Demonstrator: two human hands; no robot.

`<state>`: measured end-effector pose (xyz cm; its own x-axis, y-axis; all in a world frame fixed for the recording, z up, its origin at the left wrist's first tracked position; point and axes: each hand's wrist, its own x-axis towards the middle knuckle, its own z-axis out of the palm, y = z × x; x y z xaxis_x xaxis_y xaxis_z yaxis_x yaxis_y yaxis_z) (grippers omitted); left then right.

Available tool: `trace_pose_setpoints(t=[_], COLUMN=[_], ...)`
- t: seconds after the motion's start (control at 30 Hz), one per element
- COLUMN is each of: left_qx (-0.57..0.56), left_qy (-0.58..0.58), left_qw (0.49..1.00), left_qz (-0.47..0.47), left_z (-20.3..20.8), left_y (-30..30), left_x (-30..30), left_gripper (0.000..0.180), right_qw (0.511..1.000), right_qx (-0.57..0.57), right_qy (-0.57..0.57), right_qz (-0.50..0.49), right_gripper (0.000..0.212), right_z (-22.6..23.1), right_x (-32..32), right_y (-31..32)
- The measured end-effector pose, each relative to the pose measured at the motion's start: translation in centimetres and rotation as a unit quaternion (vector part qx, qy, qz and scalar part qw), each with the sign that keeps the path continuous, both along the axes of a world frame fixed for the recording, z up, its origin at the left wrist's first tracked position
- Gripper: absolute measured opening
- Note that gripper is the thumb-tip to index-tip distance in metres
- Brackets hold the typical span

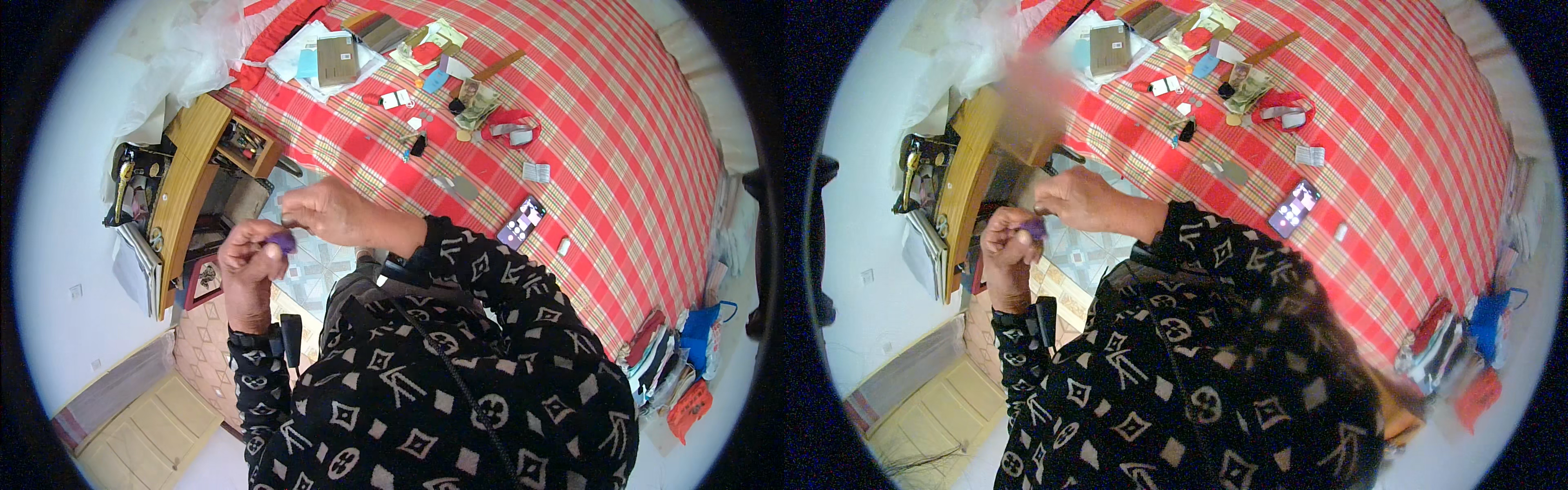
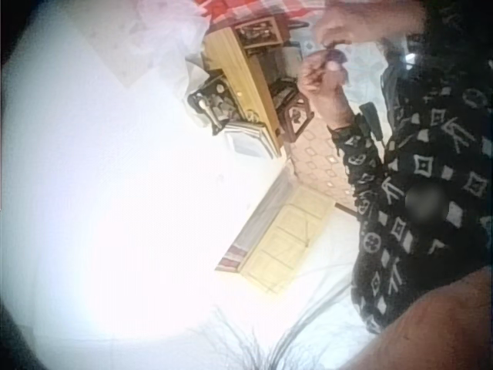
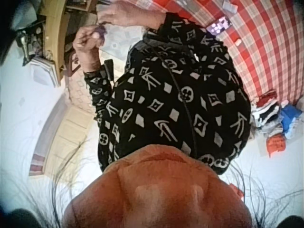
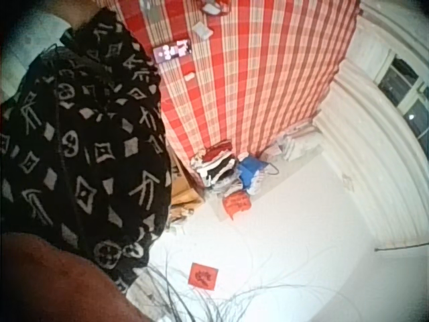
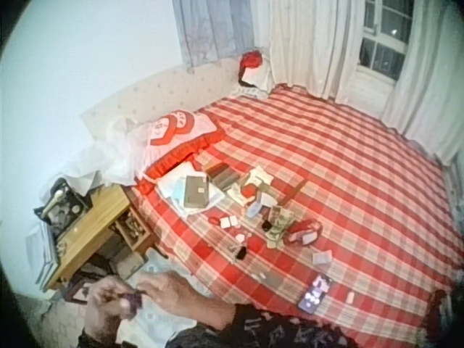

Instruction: The person stands at a cluttered table and repeatedly picks up small components, including a white rectangular piece, a purple cap, and a thin metal rod. They attempt to fit the rod into the white piece and handle the purple cap, then place items back on the table.

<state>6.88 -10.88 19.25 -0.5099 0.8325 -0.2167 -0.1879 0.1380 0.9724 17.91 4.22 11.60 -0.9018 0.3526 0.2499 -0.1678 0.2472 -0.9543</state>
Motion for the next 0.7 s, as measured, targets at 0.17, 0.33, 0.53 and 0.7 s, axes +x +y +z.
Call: trace_pose_setpoints(t=[0.17, 0.33, 0.53, 0.7], left_qx=[-0.031, 0.086, -0.015, -0.041], left_qy=[0.142, -0.02, 0.052, 0.157], left_qw=[0.988, 0.996, 0.996, 0.986], left_qz=[0.048, 0.003, -0.065, 0.035], left_z=[-0.1, -0.1, 0.3, 0.1], left_y=[0.5, 0.4, 0.8, 1.0], left_x=[-0.2, 0.4, 0.1, -0.5], left_gripper=[0.014, 0.017, 0.016, 0.014], right_qw=[0.997, 0.998, 0.992, 0.992], right_qx=[0.074, -0.027, -0.077, 0.071], right_qy=[0.011, 0.036, 0.049, -0.004], right_qz=[0.028, -0.052, -0.088, 0.1], right_gripper=[0.018, 0.017, 0.02, 0.017], right_z=[0.4, 1.3, 2.0, 2.4], right_x=[0.7, 0.9, 1.5, 1.1], right_y=[-0.9, 0.1, 0.1, 0.2])
